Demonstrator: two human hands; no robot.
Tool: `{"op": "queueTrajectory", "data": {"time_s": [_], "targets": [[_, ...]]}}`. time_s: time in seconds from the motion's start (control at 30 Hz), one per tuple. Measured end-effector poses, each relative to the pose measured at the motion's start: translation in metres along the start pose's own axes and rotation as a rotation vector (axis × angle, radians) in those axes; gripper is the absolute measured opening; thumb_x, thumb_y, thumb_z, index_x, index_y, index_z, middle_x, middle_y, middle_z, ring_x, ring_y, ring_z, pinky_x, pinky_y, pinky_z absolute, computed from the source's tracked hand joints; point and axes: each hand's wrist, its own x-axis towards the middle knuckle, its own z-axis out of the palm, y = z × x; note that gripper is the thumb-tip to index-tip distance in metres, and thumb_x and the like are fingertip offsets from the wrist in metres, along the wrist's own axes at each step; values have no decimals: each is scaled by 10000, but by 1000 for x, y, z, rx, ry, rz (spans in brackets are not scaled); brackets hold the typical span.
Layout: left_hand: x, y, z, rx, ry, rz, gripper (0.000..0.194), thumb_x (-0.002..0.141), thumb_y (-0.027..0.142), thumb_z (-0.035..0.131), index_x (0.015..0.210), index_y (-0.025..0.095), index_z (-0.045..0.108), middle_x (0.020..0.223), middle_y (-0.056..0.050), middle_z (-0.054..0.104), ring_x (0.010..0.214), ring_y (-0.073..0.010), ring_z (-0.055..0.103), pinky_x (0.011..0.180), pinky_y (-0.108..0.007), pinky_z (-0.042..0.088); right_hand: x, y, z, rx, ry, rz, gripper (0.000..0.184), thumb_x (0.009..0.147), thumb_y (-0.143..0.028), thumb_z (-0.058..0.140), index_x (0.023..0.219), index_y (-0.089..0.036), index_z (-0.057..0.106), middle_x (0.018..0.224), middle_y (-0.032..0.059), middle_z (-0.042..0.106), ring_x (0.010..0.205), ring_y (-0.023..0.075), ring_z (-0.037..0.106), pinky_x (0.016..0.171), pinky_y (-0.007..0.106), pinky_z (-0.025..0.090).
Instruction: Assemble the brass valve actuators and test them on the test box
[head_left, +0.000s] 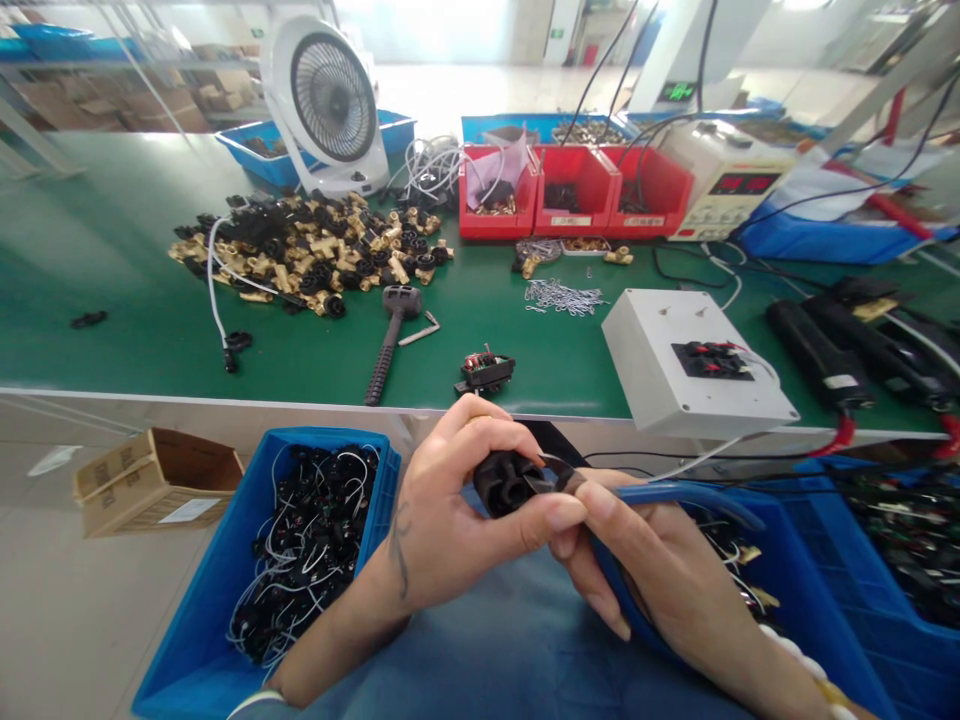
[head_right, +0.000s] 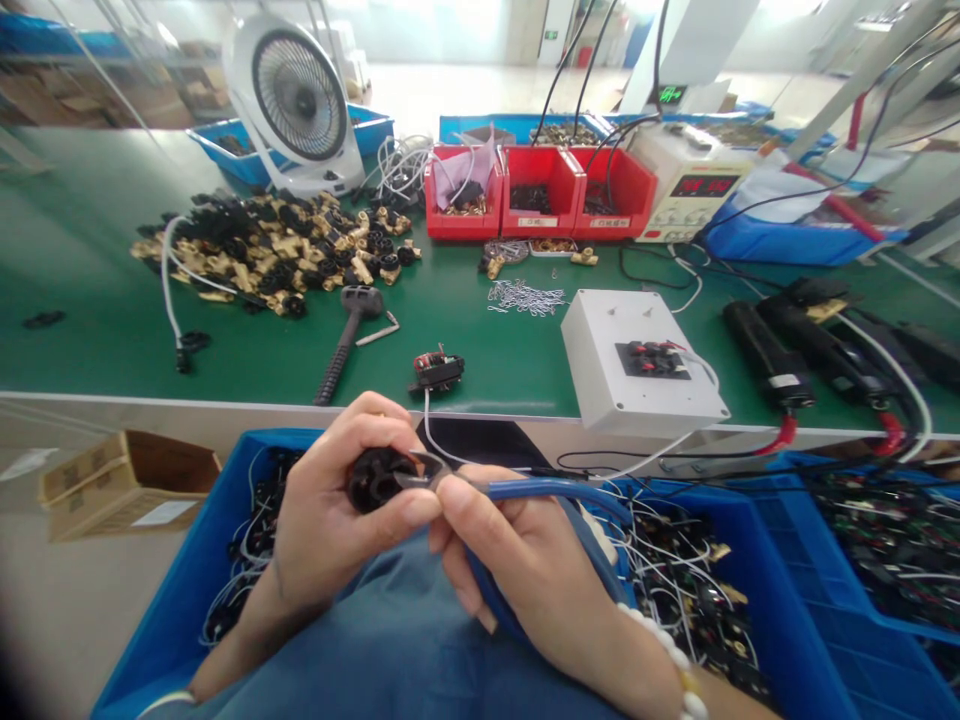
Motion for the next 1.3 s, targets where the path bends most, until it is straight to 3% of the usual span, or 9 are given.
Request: {"op": "queueTrajectory", "data": {"time_s": [0.2,0.47,0.63,0.87,1.03,1.3], "targets": [[-1,-1,3,-74,-18,-57,222,855,413,781,865,228,660,855,5,621,793,-144,583,701,-264,480,1,-1,-1,-80,32,-60,476,1002,-605,492,719,-227,551,457,-53,478,380,101,375,409,250,311],[-1,-1,2,-88,-45,-7,215,838,379,806,928,236,673,920,-14,639,855,-159,601,745,-279,514,0,-10,-4,-21,-46,31,468,1002,-594,480,726,-222,548,426,-55,462,366,98,361,422,236,332],[-1,-1,1,-75,-68,-9,249,826,431,814,934,243,693,911,-21,656,844,-177,611,737,-307,534,-2,-12,-6,23,-72,78,481,988,-609,503,723,-209,548,427,-60,459,356,76,323,418,226,283],[-3,-1,3,5,-14,58,263,834,439,806,912,225,675,894,-6,627,836,-152,604,726,-267,525,0,-7,-1,23,-38,38,482,1003,-594,492,732,-202,565,428,-61,462,354,71,339,410,211,286],[-6,-5,9,54,100,53,264,849,461,785,929,232,682,936,-20,605,865,-165,605,763,-293,533,5,-1,2,37,10,10,544,962,-712,463,723,-228,535,403,-57,439,331,94,322,359,232,247],[-4,-5,7,34,86,56,275,831,492,793,947,267,687,940,-9,622,860,-168,609,751,-298,546,5,-5,-1,44,-66,79,564,964,-702,470,688,-214,532,397,-52,425,343,89,321,373,226,243]]}}
